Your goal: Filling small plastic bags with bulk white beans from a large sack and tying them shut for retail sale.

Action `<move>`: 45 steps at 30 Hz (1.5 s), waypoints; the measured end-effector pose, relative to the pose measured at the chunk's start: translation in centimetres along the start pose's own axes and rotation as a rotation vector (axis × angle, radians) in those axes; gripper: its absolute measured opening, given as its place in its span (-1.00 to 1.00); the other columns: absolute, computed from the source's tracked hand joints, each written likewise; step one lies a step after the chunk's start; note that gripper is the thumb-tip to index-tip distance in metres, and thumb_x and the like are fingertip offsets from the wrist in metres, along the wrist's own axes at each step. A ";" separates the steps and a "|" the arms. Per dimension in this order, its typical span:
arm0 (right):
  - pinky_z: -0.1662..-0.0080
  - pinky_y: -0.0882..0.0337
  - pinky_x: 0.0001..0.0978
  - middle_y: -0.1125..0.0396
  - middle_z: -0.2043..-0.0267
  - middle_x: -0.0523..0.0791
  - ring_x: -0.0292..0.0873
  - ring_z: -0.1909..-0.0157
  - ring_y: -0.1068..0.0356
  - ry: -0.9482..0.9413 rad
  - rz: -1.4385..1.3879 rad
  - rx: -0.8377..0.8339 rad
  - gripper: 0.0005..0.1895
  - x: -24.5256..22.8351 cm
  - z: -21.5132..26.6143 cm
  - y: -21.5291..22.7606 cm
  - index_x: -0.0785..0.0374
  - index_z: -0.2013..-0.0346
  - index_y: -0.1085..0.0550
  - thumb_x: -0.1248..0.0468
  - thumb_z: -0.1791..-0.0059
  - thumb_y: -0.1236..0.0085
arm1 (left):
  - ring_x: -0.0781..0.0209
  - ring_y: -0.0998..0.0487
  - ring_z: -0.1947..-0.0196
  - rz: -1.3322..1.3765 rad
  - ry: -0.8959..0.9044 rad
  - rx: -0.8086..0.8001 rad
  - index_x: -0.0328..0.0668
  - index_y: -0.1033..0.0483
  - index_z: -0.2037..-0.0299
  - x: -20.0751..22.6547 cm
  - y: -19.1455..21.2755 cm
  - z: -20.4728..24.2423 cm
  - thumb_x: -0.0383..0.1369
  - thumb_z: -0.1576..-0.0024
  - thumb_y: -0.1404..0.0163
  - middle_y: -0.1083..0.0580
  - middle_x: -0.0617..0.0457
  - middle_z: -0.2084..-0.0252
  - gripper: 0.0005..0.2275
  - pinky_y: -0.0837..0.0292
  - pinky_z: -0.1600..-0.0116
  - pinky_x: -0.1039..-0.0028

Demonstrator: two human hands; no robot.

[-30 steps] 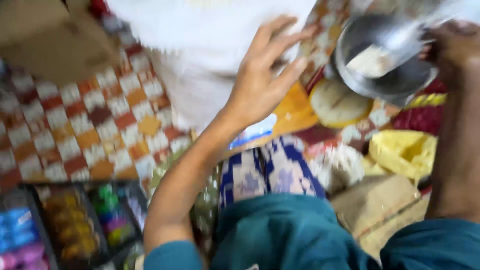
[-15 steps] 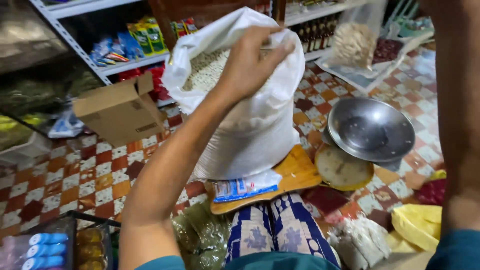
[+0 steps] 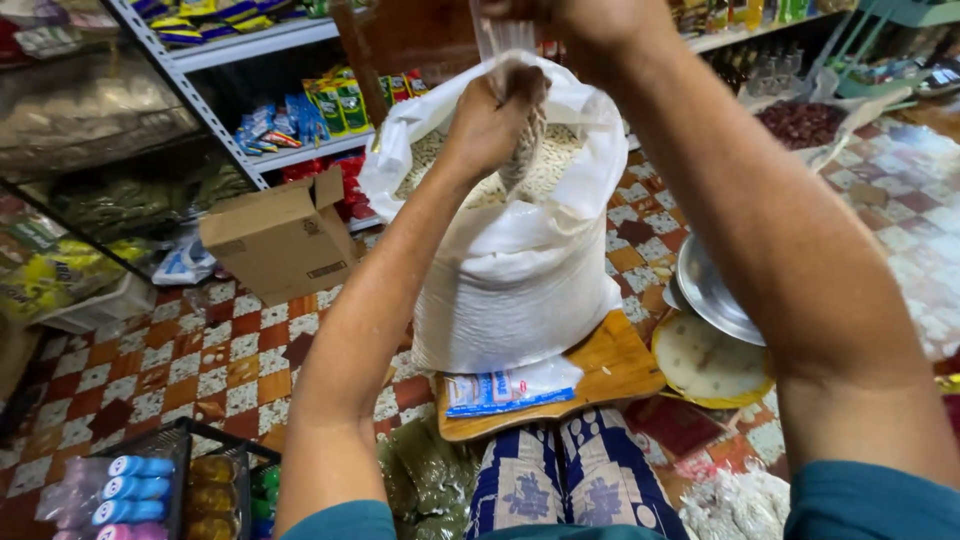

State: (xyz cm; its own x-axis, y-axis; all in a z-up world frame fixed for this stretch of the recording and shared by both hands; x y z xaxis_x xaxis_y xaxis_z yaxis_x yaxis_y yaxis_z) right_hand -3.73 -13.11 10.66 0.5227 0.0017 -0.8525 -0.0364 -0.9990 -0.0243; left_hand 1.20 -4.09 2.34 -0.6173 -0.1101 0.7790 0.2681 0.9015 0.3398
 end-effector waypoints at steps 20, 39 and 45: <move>-0.36 -0.38 -0.20 -0.28 -0.27 0.15 0.03 -0.30 -0.35 -0.301 0.077 -0.540 -0.16 12.8 3.9 1.0 0.49 -0.25 -0.23 0.12 0.19 -0.31 | -0.41 0.50 -0.56 -0.550 0.180 -0.429 0.76 -0.19 -0.37 -3.3 -1.2 -1.5 0.33 -0.03 0.54 0.52 0.08 -0.59 -0.35 0.68 -0.35 -0.53; 0.09 -0.60 -0.33 -0.49 0.27 0.01 -0.11 0.27 -0.52 -0.404 0.172 -0.278 -0.77 15.5 4.6 1.5 0.36 0.31 -0.50 0.23 -0.08 -0.04 | 0.43 -0.21 0.67 0.463 0.346 0.041 -0.29 -0.47 0.25 -1.8 -2.8 -4.6 -0.21 -0.33 0.16 -0.34 0.17 0.57 -0.71 -0.10 0.57 0.67; -0.20 -0.49 -0.40 -0.52 0.15 -0.10 -0.23 0.03 -0.50 -0.252 -0.063 -0.345 -0.93 11.3 5.5 1.9 0.23 0.21 -0.51 0.30 -0.04 -0.17 | 0.36 -0.07 0.77 0.742 0.280 0.407 -0.33 -0.41 0.35 -5.8 1.1 -9.0 -0.13 -0.18 0.14 -0.08 0.15 0.68 -0.66 0.10 0.70 0.46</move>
Point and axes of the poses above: each hand's wrist, its own z-axis away from the middle knuckle, its own y-axis out of the back of the hand, x = y × z, the point moved 7 cm from there along -z, towards the middle knuckle
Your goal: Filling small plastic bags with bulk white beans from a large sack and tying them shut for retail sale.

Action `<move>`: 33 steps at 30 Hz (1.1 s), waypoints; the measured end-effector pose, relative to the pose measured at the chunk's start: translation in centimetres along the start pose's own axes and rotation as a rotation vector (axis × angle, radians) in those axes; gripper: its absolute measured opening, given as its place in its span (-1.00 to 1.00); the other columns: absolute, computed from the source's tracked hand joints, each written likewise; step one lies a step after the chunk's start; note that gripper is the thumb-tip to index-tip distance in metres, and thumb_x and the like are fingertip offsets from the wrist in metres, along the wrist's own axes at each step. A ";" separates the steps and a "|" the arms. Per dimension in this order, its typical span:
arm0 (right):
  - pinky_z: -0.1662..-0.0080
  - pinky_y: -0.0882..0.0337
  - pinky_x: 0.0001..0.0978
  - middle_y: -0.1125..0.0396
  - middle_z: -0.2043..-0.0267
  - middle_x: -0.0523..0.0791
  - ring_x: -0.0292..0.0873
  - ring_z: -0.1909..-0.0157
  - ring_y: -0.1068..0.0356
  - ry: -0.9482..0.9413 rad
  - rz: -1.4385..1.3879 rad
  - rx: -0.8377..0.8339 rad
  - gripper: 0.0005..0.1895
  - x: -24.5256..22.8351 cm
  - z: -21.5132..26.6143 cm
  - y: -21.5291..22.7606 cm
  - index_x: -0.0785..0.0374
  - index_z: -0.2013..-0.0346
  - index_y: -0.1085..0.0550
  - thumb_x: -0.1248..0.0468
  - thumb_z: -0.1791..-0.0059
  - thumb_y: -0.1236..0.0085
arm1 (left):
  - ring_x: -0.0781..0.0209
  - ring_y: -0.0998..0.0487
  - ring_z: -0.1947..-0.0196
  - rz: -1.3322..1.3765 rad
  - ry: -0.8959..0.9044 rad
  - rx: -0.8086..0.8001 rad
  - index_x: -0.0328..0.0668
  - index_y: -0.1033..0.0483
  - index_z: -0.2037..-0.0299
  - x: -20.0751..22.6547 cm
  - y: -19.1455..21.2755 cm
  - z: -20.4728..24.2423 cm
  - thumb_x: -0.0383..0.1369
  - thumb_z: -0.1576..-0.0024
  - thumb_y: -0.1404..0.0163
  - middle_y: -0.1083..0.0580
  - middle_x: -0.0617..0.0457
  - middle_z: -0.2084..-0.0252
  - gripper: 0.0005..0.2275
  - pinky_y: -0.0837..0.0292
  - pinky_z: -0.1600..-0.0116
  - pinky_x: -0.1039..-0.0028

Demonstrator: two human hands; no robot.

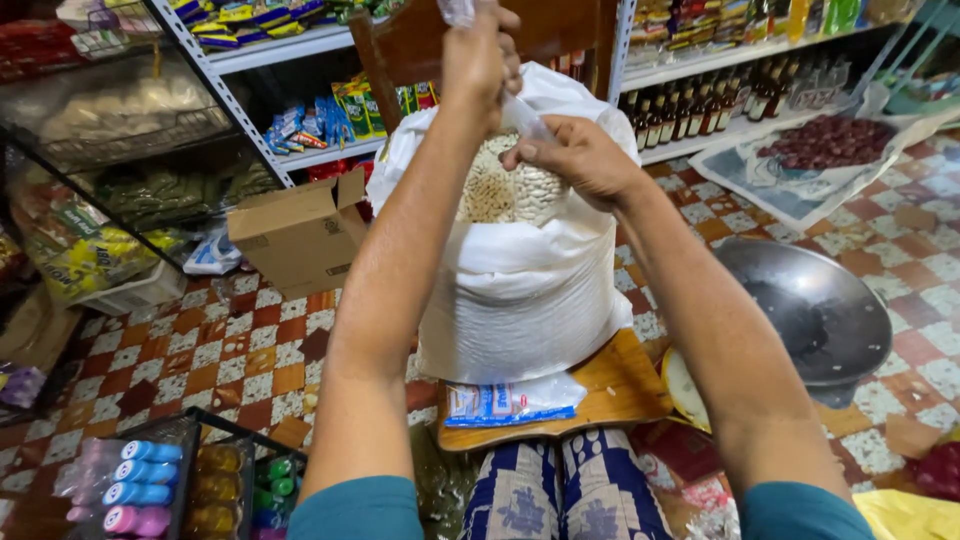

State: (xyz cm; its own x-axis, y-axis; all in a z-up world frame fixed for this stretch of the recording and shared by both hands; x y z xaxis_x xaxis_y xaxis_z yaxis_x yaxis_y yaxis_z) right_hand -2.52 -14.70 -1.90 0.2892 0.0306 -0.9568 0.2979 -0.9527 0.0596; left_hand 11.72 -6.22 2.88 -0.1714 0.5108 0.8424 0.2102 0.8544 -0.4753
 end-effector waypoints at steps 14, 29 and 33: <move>0.29 -0.60 -0.40 -0.43 0.39 -0.14 -0.23 0.40 -0.47 -0.008 -0.048 0.529 -0.75 -5.2 3.1 5.3 0.13 0.31 -0.39 0.19 -0.19 0.19 | 0.02 -0.35 0.41 -0.692 -0.587 -0.094 -0.13 -0.33 0.34 7.1 3.5 2.6 -0.51 -0.11 -0.02 -0.38 -0.08 0.38 -0.89 -0.20 0.31 0.20; 0.14 -0.30 -0.27 -0.31 0.18 -0.12 -0.17 0.16 -0.29 -0.014 0.758 -0.035 -0.69 -4.6 0.9 3.9 0.19 0.04 -0.42 0.06 -0.24 0.21 | 0.31 -0.35 0.48 -0.806 -0.186 -0.961 -0.18 -0.49 0.27 4.4 -1.2 12.3 -0.21 -0.34 0.10 -0.35 0.13 0.50 -0.75 -0.33 0.28 0.41; 0.06 -0.40 -0.35 -0.39 0.20 -0.14 -0.22 0.15 -0.40 0.006 0.457 -0.117 -0.65 -3.9 1.6 3.1 0.20 0.09 -0.45 0.03 -0.21 0.19 | 0.19 -0.57 0.38 -0.144 0.172 -0.723 -0.45 -0.32 -0.31 5.5 -1.6 14.4 0.12 -0.08 0.12 -0.51 -0.21 0.28 -0.24 -0.51 0.38 0.56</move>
Point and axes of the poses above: each hand's wrist, its own z-axis away from the middle knuckle, its own y-axis out of the back of the hand, x = y × z, the point moved 7 cm from there along -z, towards the middle knuckle
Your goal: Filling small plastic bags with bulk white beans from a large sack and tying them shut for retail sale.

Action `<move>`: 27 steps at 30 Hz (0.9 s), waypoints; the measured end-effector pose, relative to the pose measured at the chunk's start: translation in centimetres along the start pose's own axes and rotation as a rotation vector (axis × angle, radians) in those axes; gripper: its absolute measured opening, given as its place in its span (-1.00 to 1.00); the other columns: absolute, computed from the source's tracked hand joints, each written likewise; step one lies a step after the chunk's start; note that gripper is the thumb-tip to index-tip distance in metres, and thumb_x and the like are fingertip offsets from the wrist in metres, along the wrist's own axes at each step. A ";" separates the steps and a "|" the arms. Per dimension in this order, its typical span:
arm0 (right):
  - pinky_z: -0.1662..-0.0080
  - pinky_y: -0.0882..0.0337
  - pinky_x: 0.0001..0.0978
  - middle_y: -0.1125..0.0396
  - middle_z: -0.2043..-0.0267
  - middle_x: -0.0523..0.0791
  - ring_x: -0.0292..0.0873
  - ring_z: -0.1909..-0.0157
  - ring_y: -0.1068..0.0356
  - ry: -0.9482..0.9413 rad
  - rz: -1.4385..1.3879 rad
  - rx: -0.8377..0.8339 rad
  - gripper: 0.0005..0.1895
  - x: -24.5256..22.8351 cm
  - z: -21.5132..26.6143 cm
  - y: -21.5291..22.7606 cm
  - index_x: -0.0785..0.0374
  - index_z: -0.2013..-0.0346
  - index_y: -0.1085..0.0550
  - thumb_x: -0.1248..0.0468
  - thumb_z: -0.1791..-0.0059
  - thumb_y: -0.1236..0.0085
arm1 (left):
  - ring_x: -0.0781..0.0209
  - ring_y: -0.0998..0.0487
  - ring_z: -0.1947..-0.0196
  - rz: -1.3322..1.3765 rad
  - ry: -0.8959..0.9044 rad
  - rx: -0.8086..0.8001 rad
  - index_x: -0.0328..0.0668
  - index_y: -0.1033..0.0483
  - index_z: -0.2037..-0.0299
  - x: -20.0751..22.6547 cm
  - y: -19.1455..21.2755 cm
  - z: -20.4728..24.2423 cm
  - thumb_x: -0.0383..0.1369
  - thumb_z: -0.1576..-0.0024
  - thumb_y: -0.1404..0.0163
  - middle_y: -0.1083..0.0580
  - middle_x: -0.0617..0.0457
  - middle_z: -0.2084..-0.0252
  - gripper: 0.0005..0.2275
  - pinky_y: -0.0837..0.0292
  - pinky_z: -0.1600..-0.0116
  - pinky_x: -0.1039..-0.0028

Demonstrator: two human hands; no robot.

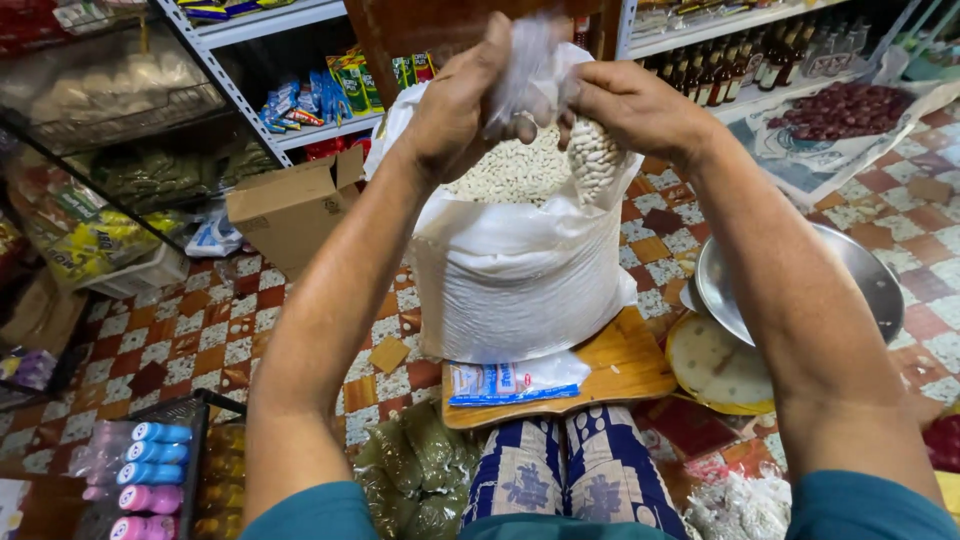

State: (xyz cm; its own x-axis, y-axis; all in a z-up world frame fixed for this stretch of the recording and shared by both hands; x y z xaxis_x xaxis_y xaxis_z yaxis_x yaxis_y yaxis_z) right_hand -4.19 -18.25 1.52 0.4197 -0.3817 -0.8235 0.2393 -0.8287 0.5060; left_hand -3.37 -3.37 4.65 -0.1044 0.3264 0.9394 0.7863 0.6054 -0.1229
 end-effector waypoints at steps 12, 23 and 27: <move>0.11 -0.43 0.23 -0.44 0.26 0.15 0.37 0.15 -0.44 0.441 0.443 0.013 -0.62 -2.4 -1.8 -5.1 0.23 0.05 -0.43 -0.05 -0.15 0.01 | 0.07 -0.50 0.28 -1.953 -1.137 0.054 -0.05 -0.62 0.09 -0.5 2.1 4.8 -0.39 -0.35 0.00 -0.39 0.10 0.29 -0.90 -0.44 0.21 0.38; 0.33 -0.34 -0.25 -0.36 0.27 -0.20 -0.11 0.32 -0.37 0.726 1.401 0.541 -0.95 -8.4 3.1 -5.7 0.06 0.14 -0.32 0.22 -0.15 0.13 | 0.31 -0.29 0.48 -0.588 0.062 -0.064 -0.29 -0.50 0.21 -1.0 3.7 4.6 -0.36 -0.36 0.06 -0.34 0.10 0.48 -0.83 -0.22 0.32 0.52; 0.18 -0.30 -0.24 -0.47 0.27 -0.22 -0.17 0.32 -0.39 0.755 1.407 0.715 -0.86 -9.1 4.2 -4.7 0.10 0.13 -0.43 0.20 -0.18 0.12 | 0.33 -0.10 0.58 -0.179 0.212 -0.017 -0.25 -0.43 0.20 -1.7 2.2 5.8 -0.25 -0.35 0.09 -0.12 0.15 0.54 -0.79 0.02 0.49 0.59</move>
Point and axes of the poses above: each hand's wrist, its own z-axis away from the middle knuckle, its own y-axis out of the back of the hand, x = y × z, the point moved 7 cm from there along -z, towards the middle knuckle
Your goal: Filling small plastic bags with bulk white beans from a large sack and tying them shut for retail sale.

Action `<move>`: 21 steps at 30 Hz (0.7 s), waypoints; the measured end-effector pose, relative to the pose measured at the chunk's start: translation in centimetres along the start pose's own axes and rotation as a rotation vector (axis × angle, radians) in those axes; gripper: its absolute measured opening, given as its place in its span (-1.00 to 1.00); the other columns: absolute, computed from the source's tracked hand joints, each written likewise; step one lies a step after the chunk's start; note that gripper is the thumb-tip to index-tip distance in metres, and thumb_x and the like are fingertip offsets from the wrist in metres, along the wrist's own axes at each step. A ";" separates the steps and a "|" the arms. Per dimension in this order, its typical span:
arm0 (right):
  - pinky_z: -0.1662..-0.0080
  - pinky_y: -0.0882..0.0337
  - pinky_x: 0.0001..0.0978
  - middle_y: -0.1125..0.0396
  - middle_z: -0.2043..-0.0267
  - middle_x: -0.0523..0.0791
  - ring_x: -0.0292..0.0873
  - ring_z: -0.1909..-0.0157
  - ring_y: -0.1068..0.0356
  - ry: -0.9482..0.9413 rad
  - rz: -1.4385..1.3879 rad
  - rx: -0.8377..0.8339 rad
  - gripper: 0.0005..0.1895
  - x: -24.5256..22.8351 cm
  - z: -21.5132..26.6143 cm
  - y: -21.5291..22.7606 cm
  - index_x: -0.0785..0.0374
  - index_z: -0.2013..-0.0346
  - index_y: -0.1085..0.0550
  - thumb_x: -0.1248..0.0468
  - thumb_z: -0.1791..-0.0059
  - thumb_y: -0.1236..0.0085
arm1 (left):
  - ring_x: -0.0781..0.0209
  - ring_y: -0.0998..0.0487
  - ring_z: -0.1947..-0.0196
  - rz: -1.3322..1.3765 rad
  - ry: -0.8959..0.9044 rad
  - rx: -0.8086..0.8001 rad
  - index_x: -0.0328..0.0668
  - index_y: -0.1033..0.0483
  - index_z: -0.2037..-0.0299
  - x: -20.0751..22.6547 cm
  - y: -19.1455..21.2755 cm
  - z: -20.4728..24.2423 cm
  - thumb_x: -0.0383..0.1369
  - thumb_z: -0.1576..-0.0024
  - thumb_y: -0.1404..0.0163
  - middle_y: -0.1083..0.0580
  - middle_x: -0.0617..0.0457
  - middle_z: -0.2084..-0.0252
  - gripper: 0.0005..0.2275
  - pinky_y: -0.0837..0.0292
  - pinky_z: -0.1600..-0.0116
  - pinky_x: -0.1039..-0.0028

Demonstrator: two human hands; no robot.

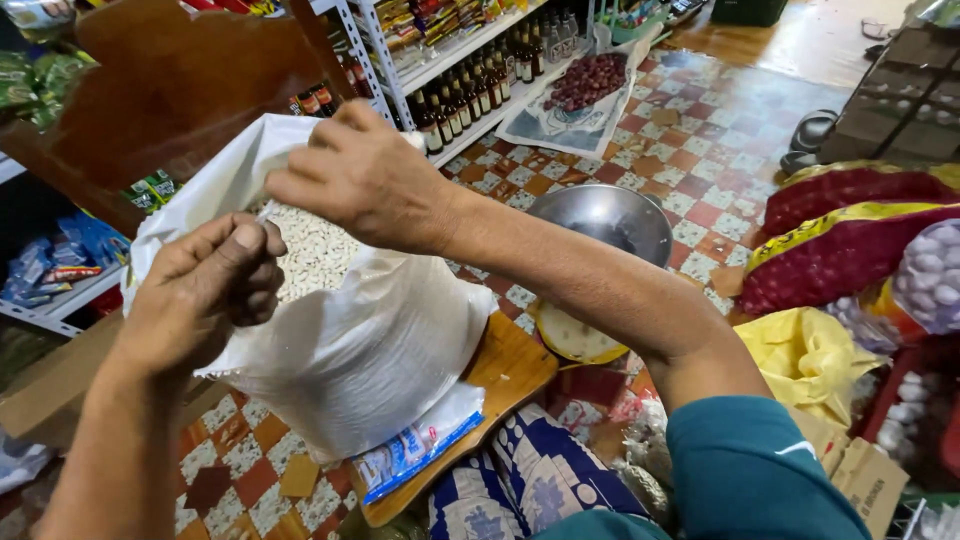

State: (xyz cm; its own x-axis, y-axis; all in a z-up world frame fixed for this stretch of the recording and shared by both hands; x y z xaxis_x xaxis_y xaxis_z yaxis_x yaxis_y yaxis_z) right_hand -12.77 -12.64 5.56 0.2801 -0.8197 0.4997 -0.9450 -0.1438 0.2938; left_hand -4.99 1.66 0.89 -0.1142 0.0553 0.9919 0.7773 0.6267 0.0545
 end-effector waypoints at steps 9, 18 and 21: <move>0.30 -0.13 -0.28 -0.36 0.41 -0.15 -0.18 0.47 -0.25 -0.044 -0.064 0.044 -0.93 0.2 1.5 3.1 0.06 0.06 -0.32 0.29 -0.21 -0.01 | 0.39 -0.11 0.59 -0.412 -0.163 0.215 -0.14 -0.52 0.09 1.7 -1.7 2.7 -0.23 -0.39 0.13 -0.16 0.23 0.59 -0.79 -0.02 0.50 0.57; 0.00 -0.42 -0.08 -0.40 0.57 -0.23 -0.22 0.55 -0.38 0.227 0.038 -0.251 -0.82 -1.5 1.7 4.6 0.14 0.41 -0.48 0.33 -0.10 -0.11 | 0.01 -0.61 0.08 -0.696 -0.431 0.325 -0.49 -0.53 -0.03 3.0 -1.6 3.9 -0.54 -0.30 -0.04 -0.57 -0.28 0.07 -0.84 -0.61 -0.01 0.43; -0.30 -0.20 0.34 -0.40 0.42 -0.10 0.16 -0.15 -0.46 0.297 0.149 -0.323 -0.80 -2.3 2.4 5.5 0.21 0.23 -0.42 0.29 -0.22 0.13 | 0.09 -0.61 0.22 -0.778 -0.568 0.274 -0.55 -0.57 0.05 3.5 -3.4 4.5 -0.60 -0.30 -0.04 -0.58 -0.26 0.17 -0.88 -0.60 0.09 0.45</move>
State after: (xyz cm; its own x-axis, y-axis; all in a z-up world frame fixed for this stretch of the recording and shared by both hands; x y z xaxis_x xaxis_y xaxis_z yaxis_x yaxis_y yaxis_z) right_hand -19.01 -12.88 4.12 0.2261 -0.6170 0.7538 -0.8907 0.1824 0.4165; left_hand -10.84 3.21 3.70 -0.8647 -0.1279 0.4858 0.1998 0.7998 0.5661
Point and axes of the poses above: each hand's wrist, its own z-axis away from the middle knuckle, its own y-axis out of the back of the hand, x = y × z, the point moved 7 cm from there along -z, towards the middle knuckle
